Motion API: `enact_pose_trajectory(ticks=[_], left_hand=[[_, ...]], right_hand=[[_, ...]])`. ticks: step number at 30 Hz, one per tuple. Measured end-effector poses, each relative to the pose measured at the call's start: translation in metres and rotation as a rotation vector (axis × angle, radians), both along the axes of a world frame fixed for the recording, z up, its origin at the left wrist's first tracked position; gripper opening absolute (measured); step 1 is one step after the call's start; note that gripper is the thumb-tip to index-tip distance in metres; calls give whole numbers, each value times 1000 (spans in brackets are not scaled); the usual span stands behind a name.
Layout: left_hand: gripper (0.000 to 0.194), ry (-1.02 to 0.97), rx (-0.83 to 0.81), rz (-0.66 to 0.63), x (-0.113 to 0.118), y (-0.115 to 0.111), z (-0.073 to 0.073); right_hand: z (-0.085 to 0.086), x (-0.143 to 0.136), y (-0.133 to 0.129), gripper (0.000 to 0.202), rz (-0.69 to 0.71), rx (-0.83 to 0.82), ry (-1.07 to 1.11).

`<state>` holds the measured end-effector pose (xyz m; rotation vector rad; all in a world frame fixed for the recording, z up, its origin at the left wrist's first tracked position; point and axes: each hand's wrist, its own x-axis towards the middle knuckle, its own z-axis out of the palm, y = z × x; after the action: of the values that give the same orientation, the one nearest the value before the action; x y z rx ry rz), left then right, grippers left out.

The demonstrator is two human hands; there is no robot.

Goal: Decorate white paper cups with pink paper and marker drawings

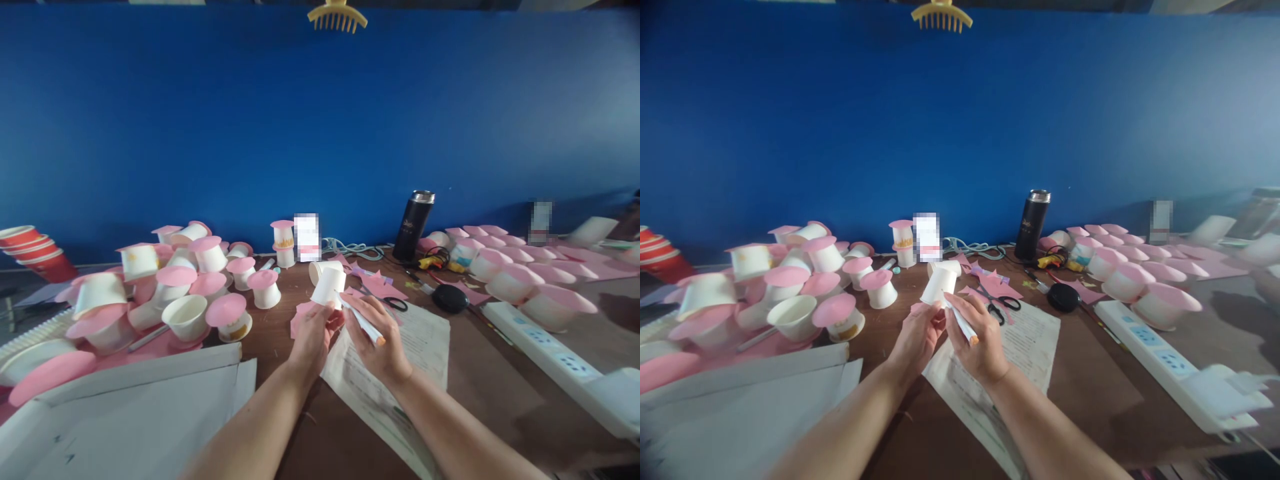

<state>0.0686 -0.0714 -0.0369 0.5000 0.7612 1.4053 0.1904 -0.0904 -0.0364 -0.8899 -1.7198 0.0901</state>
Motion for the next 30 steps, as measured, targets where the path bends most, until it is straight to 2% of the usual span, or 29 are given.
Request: enact_pose_trajectory(ticks=[14, 21, 30], left_hand=[[16, 40, 31, -3, 0, 2, -5], [20, 82, 47, -22, -1, 0, 0], [20, 91, 60, -28, -2, 1, -2]], right_hand=[[-3, 1, 1, 32, 1, -30, 10], [-1, 0, 0, 30, 2, -40, 17], [0, 0, 0, 26, -4, -49, 12]])
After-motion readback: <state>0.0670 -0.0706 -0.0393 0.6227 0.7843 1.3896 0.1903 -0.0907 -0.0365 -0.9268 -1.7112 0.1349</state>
